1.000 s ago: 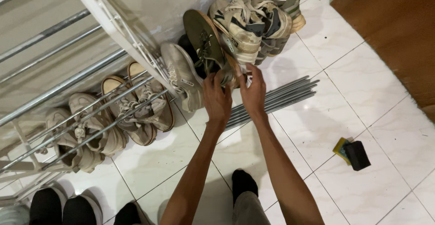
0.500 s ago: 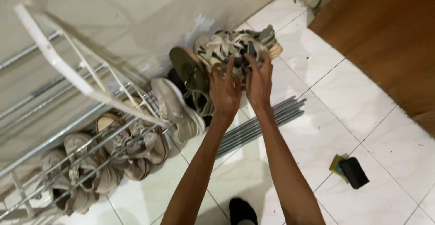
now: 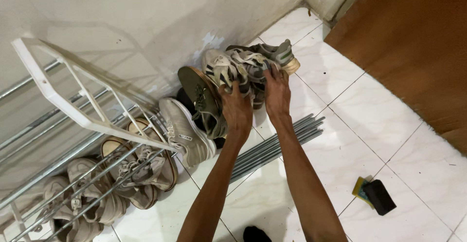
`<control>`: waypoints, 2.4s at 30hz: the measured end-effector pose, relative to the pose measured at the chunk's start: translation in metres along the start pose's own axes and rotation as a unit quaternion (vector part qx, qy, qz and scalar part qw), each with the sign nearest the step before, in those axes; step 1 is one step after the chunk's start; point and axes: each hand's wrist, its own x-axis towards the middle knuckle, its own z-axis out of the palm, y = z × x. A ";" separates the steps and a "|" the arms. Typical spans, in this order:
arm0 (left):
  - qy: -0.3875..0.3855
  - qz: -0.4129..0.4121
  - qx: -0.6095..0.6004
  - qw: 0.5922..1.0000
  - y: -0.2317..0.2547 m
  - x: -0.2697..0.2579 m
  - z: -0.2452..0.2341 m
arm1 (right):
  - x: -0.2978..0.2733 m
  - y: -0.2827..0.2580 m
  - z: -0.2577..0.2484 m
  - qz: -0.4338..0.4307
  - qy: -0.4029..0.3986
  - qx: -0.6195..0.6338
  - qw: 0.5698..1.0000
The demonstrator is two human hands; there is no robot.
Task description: The person assembles a white plastic shoe rack by inserting metal rods into the frame. They then place several pairs of shoes onto the completed rack.
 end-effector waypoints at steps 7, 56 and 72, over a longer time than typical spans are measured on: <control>0.022 0.054 -0.060 0.996 -0.025 -0.013 -0.012 | -0.018 -0.013 -0.021 0.045 0.023 0.064 0.997; 0.020 0.070 -0.143 0.987 -0.092 -0.245 -0.263 | -0.268 -0.206 -0.126 -0.021 -0.064 0.116 0.991; 0.109 0.034 -0.113 0.987 -0.139 -0.282 -0.338 | -0.299 -0.271 -0.106 -0.117 -0.104 0.144 0.977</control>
